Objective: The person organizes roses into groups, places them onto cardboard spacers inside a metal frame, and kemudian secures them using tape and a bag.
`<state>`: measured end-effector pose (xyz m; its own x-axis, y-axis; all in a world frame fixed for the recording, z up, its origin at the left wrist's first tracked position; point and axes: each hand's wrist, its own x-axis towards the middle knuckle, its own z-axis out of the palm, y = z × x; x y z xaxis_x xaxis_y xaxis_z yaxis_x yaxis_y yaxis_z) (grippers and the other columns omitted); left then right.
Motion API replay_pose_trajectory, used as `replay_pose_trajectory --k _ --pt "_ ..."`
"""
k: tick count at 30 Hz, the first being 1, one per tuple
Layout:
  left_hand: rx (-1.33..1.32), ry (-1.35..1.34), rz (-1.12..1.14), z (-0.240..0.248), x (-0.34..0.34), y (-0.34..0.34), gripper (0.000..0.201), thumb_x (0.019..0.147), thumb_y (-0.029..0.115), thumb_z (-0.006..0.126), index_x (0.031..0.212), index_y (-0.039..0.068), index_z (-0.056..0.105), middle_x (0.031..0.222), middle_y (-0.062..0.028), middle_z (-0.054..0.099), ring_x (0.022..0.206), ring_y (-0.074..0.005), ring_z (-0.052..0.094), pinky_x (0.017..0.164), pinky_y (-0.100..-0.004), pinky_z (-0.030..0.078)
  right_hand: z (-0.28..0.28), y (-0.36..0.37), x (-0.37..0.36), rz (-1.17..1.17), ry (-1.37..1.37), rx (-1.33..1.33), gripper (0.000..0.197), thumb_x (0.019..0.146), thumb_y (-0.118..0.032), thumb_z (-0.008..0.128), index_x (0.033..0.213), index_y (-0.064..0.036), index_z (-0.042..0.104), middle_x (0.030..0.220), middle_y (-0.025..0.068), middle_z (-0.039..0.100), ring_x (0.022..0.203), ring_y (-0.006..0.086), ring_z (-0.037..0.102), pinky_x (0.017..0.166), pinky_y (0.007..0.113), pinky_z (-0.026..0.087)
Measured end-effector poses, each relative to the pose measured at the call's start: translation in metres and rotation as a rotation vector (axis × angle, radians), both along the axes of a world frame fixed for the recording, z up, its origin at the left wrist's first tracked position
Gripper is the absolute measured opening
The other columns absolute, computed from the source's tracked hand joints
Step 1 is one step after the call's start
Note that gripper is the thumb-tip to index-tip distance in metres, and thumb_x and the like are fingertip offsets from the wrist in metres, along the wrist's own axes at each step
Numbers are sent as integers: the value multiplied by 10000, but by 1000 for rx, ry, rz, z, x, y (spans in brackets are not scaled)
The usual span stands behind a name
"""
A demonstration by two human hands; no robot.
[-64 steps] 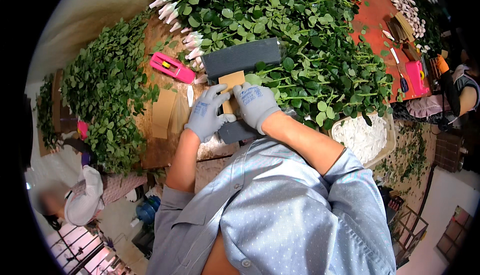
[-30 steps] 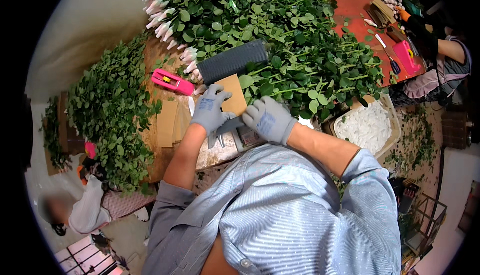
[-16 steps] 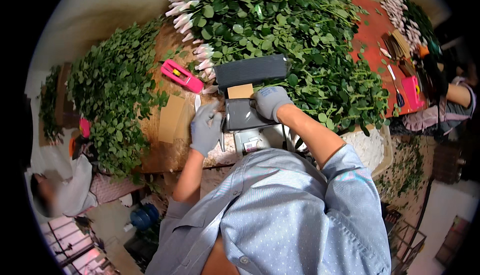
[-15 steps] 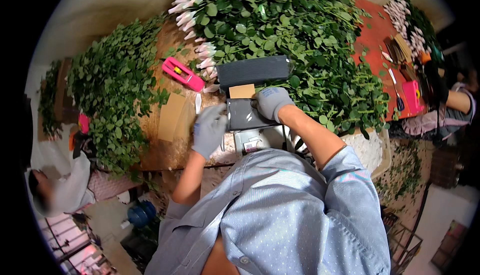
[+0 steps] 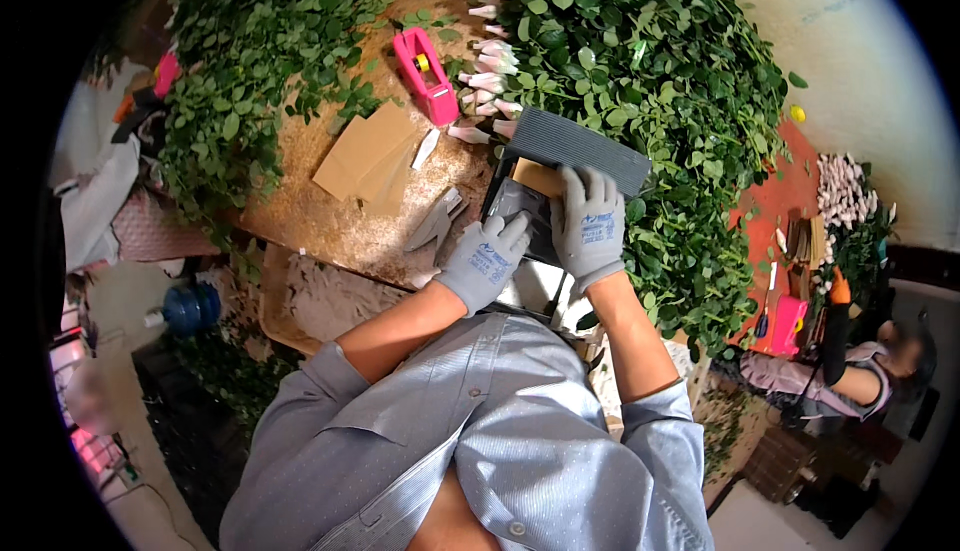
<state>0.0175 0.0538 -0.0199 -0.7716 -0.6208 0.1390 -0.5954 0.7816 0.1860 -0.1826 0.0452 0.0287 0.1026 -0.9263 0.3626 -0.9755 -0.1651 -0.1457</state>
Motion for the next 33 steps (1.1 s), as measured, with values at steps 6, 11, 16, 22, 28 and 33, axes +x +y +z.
replay_pose_trajectory --k 6,11,16,22,28,33 --pt "24 81 19 0 1 0 366 878 123 590 1228 65 680 1445 -85 568 1042 -263 582 804 -400 511 24 -91 -54 -17 -186 308 594 934 -272 736 1426 8 555 1319 233 650 1209 381 620 1047 470 477" --pt "54 -11 33 1 -1 -3 366 897 129 577 1245 83 681 1460 -71 554 1066 -272 580 814 -411 509 86 -95 -31 165 59 843 450 969 -440 687 1128 -20 721 967 217 758 927 410 720 841 477 549" --pt "-34 -8 67 -5 -4 0 386 900 134 573 1266 90 688 1409 -49 595 1113 -280 578 852 -409 522 66 -82 -17 452 617 647 325 999 -393 589 912 -102 705 773 145 713 750 375 707 661 483 546" --pt "49 13 98 3 -4 4 333 884 130 588 1195 121 706 1285 -30 619 1102 -279 576 860 -422 519 44 -59 0 736 786 748 222 904 -192 587 927 -117 794 867 104 777 835 323 760 717 430 595" --pt "126 -74 127 13 -2 6 295 875 121 593 1142 146 715 1215 -13 624 1076 -263 572 844 -422 511 27 -59 13 834 816 791 227 891 -175 609 957 -117 819 966 104 792 901 322 764 751 429 599" --pt "6 114 152 -7 3 12 326 885 126 593 1183 156 722 1254 5 643 1049 -254 573 853 -409 518 19 -64 9 861 807 833 239 889 -171 607 973 -122 825 998 116 793 966 328 758 797 434 593"
